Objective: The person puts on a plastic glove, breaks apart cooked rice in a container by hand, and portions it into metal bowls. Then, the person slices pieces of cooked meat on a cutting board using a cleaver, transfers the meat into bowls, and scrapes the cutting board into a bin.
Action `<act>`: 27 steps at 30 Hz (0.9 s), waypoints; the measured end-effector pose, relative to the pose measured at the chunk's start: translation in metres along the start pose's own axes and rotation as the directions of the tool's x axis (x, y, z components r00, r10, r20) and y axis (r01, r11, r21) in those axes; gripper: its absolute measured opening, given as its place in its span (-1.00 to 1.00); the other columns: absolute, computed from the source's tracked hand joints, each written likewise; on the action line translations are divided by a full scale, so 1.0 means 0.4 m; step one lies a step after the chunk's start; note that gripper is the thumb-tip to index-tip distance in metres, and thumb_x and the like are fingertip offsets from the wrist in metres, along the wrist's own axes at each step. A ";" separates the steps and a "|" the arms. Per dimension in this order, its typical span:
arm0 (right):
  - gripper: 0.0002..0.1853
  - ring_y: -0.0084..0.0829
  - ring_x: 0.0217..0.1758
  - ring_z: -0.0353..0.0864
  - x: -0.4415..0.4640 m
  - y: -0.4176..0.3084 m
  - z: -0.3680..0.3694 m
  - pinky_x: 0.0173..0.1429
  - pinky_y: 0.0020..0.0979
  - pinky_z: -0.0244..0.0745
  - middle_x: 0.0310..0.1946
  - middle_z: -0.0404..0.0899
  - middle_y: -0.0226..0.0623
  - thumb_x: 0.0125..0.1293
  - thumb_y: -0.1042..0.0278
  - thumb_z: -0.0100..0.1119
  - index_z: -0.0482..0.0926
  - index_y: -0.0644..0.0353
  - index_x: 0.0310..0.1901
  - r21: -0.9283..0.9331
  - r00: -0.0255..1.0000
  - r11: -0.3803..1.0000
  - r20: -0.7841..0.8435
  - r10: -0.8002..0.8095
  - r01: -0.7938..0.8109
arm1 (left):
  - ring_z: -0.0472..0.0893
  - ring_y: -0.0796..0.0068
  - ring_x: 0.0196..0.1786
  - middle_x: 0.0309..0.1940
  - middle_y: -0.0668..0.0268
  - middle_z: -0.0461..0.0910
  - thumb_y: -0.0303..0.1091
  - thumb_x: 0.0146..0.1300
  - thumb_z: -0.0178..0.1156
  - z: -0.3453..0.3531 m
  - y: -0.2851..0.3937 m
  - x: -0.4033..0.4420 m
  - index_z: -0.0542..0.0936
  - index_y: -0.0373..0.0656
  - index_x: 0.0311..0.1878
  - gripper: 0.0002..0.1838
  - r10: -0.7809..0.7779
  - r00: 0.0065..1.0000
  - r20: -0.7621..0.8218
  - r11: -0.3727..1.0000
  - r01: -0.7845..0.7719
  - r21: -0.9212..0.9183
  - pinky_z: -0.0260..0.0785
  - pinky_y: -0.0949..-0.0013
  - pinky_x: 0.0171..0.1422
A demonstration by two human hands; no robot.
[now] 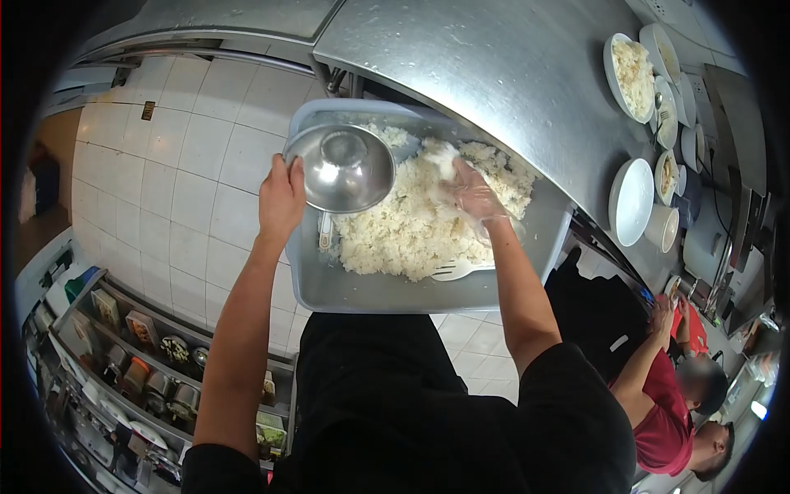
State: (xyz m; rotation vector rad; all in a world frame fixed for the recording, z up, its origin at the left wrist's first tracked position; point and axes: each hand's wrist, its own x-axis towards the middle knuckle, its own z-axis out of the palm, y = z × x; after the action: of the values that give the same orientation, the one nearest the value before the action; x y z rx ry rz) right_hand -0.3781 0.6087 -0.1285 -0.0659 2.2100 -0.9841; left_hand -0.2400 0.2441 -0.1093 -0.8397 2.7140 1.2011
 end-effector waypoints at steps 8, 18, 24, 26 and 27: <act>-0.50 -0.23 0.45 0.69 0.078 -0.064 -0.053 0.54 -0.30 0.56 0.41 0.67 0.04 0.51 -0.03 0.44 0.77 0.13 0.29 -0.182 0.918 0.915 0.106 0.382 -0.360 | 0.71 -0.34 -0.21 -0.19 -0.17 0.71 -0.05 0.72 0.06 0.067 -0.003 -0.012 0.41 -0.21 -0.01 -0.65 -0.029 0.985 -0.168 0.994 0.046 0.095 0.54 -0.22 -0.20; -0.27 0.03 0.45 0.58 0.067 -0.053 0.332 0.62 -0.06 0.44 0.32 0.65 0.02 0.47 -0.28 0.31 0.55 0.19 0.39 -0.608 0.778 0.611 0.628 -0.019 0.507 | 0.71 -0.32 -0.19 -0.06 -0.03 0.69 -0.01 0.72 0.03 0.078 -0.008 -0.003 0.42 -0.16 -0.04 -0.64 0.006 0.982 -0.190 0.981 0.031 0.189 0.57 -0.24 -0.19; -0.34 -0.10 0.53 0.57 -0.099 0.000 0.207 0.62 -0.05 0.46 0.52 0.55 -0.11 0.60 0.10 0.20 0.32 0.03 0.64 -0.676 0.897 0.621 0.430 -0.103 0.396 | 0.73 -0.28 -0.18 -0.02 0.03 0.70 -0.02 0.72 0.03 0.072 -0.007 -0.001 0.42 -0.13 -0.02 -0.67 0.039 0.985 -0.168 0.973 0.001 0.232 0.61 -0.24 -0.18; -0.34 -0.10 0.50 0.61 -0.064 -0.064 0.161 0.60 -0.07 0.50 0.52 0.56 -0.12 0.60 0.21 0.21 0.30 0.04 0.66 -0.452 0.903 0.891 0.394 0.170 0.029 | 0.73 -0.28 -0.18 -0.01 0.05 0.70 -0.02 0.72 0.03 0.072 -0.007 -0.003 0.42 -0.12 -0.01 -0.67 0.057 0.983 -0.177 0.973 -0.015 0.230 0.61 -0.24 -0.18; -0.24 -0.08 0.47 0.64 -0.024 -0.086 0.142 0.55 -0.10 0.56 0.47 0.60 -0.08 0.52 -0.03 0.32 0.34 0.00 0.65 -0.634 0.832 0.771 0.462 0.307 0.067 | 0.73 -0.27 -0.18 0.00 0.06 0.70 -0.03 0.71 0.03 0.075 -0.006 -0.005 0.42 -0.11 -0.01 -0.68 0.068 0.980 -0.189 0.973 -0.024 0.228 0.61 -0.24 -0.18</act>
State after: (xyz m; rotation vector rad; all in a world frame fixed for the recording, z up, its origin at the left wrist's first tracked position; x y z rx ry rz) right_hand -0.3431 0.5515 -0.1261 -0.4459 1.8640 -0.0638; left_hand -0.2417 0.2648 -0.1313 -0.9125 2.9679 0.8337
